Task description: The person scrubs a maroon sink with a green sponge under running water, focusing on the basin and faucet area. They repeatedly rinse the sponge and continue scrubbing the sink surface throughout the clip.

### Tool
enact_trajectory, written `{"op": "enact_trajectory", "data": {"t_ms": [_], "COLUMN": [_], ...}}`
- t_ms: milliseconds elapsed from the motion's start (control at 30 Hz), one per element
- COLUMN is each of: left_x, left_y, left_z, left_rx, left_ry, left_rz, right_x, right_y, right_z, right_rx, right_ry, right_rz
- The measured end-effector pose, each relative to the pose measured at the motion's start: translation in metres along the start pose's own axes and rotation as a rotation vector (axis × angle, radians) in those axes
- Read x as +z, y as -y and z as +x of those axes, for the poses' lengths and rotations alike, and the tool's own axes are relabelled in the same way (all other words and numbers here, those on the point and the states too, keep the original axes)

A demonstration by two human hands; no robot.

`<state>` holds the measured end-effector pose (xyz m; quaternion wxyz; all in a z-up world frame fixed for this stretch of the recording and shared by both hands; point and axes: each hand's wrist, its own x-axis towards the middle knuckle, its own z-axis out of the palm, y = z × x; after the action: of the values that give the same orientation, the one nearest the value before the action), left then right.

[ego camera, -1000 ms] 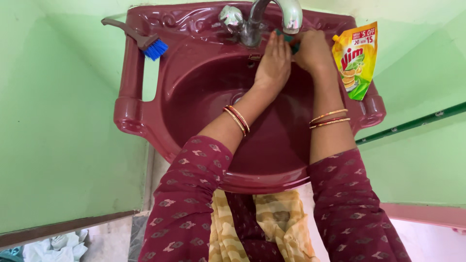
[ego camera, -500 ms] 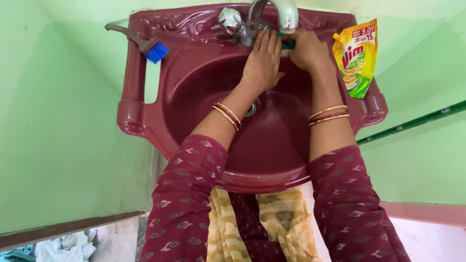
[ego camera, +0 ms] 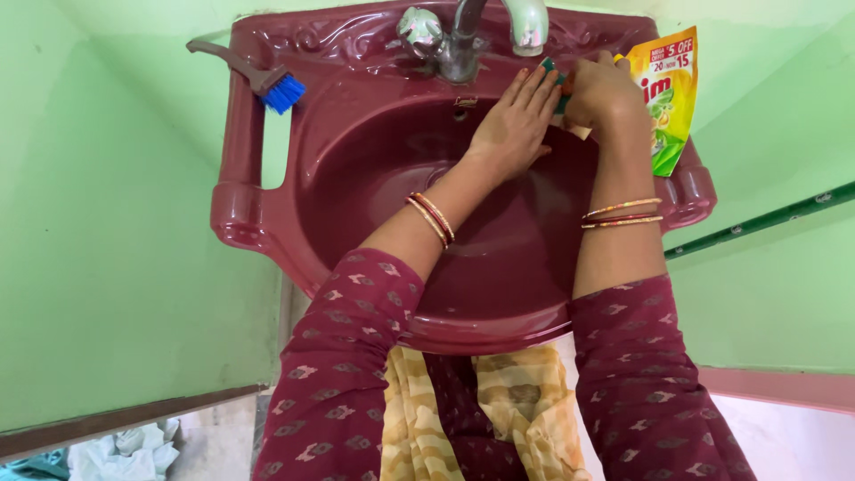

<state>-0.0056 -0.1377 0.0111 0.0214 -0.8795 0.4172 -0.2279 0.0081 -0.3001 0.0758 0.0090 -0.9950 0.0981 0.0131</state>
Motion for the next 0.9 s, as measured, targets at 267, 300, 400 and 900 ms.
{"op": "enact_trajectory", "data": {"t_ms": [267, 300, 400, 900], "left_x": [0.021, 0.024, 0.029, -0.011], "left_y": [0.022, 0.027, 0.03, 0.013], "left_z": [0.016, 0.015, 0.014, 0.005], "left_rx": [-0.234, -0.285, -0.316, -0.176], "left_ry": [0.133, 0.132, 0.147, 0.09], "left_rz": [0.179, 0.192, 0.3, -0.225], "right_x": [0.046, 0.048, 0.049, 0.019], "right_y": [0.011, 0.019, 0.038, -0.001], "right_z": [0.028, 0.027, 0.018, 0.015], "right_rx": [-0.42, -0.476, -0.424, -0.195], "right_ry": [-0.373, -0.427, -0.406, -0.194], "right_rz": [0.19, 0.262, 0.321, 0.29]}}
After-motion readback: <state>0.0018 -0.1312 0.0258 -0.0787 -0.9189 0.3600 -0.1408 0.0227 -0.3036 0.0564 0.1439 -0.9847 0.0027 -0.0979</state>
